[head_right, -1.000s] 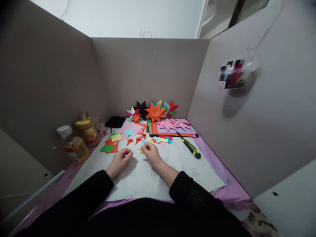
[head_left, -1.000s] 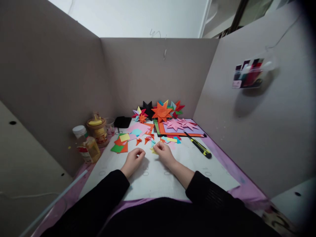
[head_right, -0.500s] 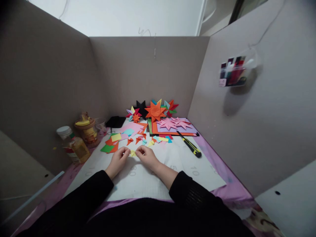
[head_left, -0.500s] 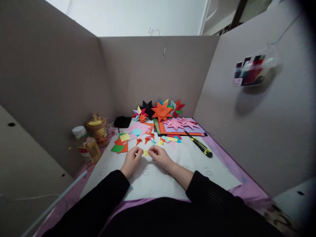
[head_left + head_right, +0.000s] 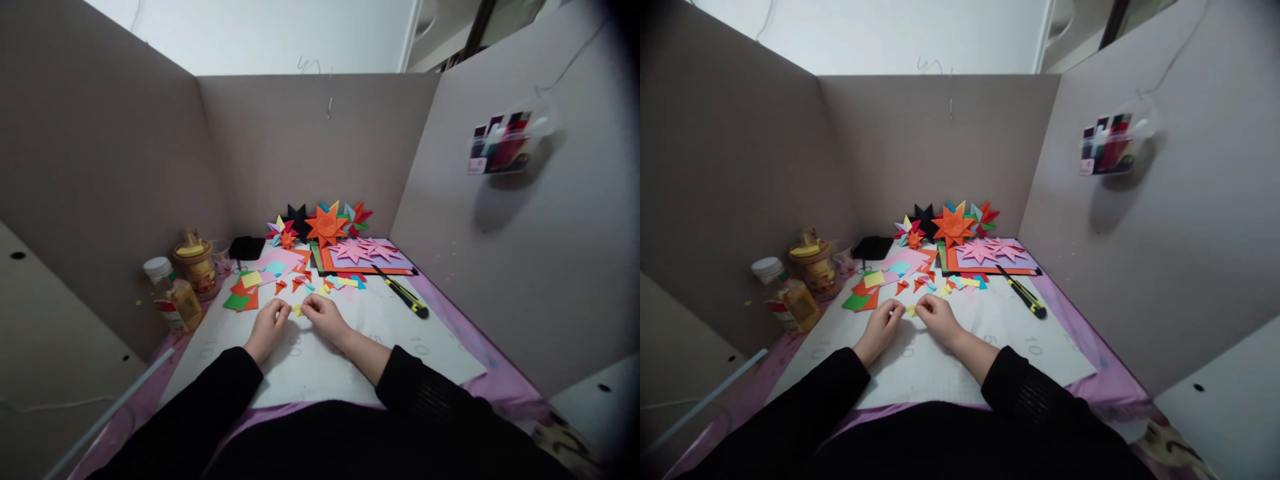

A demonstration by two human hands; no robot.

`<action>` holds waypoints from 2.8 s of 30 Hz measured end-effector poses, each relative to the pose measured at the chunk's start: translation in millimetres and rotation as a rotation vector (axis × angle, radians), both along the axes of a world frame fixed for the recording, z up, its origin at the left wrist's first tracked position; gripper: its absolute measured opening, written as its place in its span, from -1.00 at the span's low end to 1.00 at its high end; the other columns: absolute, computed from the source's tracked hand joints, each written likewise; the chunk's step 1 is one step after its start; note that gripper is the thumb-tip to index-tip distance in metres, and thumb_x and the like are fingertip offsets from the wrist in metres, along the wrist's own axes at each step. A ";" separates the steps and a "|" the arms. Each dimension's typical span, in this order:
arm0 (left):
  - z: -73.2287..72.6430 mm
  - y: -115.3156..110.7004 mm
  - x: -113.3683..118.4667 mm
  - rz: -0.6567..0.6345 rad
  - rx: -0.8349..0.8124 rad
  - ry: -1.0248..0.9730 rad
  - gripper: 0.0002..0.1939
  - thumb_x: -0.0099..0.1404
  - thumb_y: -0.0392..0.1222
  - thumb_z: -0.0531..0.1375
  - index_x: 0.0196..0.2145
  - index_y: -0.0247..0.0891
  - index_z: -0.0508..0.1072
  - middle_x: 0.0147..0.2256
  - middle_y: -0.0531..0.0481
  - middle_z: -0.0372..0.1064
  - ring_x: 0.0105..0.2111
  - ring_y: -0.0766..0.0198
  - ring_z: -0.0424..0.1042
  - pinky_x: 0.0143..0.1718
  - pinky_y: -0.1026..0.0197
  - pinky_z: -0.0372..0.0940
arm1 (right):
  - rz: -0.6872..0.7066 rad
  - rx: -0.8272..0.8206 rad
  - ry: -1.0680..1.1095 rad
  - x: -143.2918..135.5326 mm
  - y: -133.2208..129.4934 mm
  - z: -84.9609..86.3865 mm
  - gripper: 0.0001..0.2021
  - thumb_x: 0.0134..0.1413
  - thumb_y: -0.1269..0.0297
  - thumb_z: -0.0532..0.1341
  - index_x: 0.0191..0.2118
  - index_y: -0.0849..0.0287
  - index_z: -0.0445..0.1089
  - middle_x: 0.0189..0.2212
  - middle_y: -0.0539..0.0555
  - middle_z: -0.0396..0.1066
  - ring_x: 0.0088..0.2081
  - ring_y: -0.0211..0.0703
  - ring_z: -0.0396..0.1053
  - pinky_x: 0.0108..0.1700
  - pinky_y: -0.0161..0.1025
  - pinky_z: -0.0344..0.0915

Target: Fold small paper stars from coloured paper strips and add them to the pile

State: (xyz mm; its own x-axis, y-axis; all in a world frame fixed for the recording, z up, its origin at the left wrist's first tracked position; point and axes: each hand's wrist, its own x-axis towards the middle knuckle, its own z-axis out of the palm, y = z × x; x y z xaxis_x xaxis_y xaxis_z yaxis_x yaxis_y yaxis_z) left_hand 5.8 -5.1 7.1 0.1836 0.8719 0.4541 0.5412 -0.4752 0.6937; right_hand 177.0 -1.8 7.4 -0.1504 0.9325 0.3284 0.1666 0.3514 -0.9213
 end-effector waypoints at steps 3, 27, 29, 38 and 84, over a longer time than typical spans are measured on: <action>1.4 0.1 -0.9 0.052 -0.005 -0.034 -0.74 0.29 -0.08 0.00 -0.46 -0.26 0.30 -0.49 0.04 0.27 -0.46 0.30 0.26 -0.43 0.27 0.13 | -0.029 0.039 -0.058 1.0 -1.1 1.6 -0.90 -0.02 0.32 0.12 -0.48 0.20 0.29 -0.57 -0.07 0.22 -0.50 -0.30 0.17 -0.43 -0.36 0.12; 10.2 -7.9 4.3 -0.054 -0.159 -0.144 -0.76 0.20 -0.11 0.08 -0.47 -0.31 0.41 -0.48 0.00 0.37 -0.46 0.30 0.31 -0.47 0.30 0.15 | 0.003 0.407 -0.372 1.1 -8.5 1.3 -0.89 0.10 0.40 0.10 -0.34 0.15 0.36 -0.41 0.05 0.36 -0.31 -0.18 0.29 -0.21 -0.24 0.19; 10.7 -8.0 4.7 -0.059 -0.174 -0.151 -0.76 0.19 -0.10 0.08 -0.48 -0.31 0.41 -0.48 0.00 0.37 -0.46 0.30 0.31 -0.47 0.30 0.16 | 0.004 0.397 -0.383 1.3 -8.0 0.8 -0.89 0.10 0.41 0.09 -0.34 0.15 0.35 -0.41 0.05 0.35 -0.31 -0.18 0.28 -0.22 -0.25 0.19; 11.0 -10.7 4.1 -0.101 -0.082 -0.053 -0.78 0.21 -0.12 0.06 -0.42 -0.28 0.43 -0.42 -0.02 0.39 -0.43 0.30 0.31 -0.47 0.30 0.13 | 0.015 0.306 -0.365 -1.2 -7.7 1.2 -0.88 0.09 0.43 0.05 -0.38 0.16 0.31 -0.43 0.03 0.32 -0.36 -0.21 0.26 -0.28 -0.28 0.18; 6.5 -5.8 1.8 -0.096 -0.091 0.007 -0.74 0.26 -0.09 0.02 -0.46 -0.30 0.36 -0.50 0.02 0.31 -0.48 0.32 0.26 -0.45 0.30 0.14 | 0.070 0.045 -0.169 0.6 4.0 -1.2 -0.90 -0.01 0.31 0.15 -0.44 0.21 0.35 -0.52 -0.04 0.32 -0.44 -0.29 0.25 -0.42 -0.37 0.13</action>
State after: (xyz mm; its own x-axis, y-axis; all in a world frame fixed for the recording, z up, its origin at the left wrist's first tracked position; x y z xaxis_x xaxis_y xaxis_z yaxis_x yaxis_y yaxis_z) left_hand 7.5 -10.9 13.6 0.2706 0.8876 0.3727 0.5013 -0.4605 0.7326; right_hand 177.6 2.2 6.2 -0.2709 0.9027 0.3343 0.2914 0.4079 -0.8653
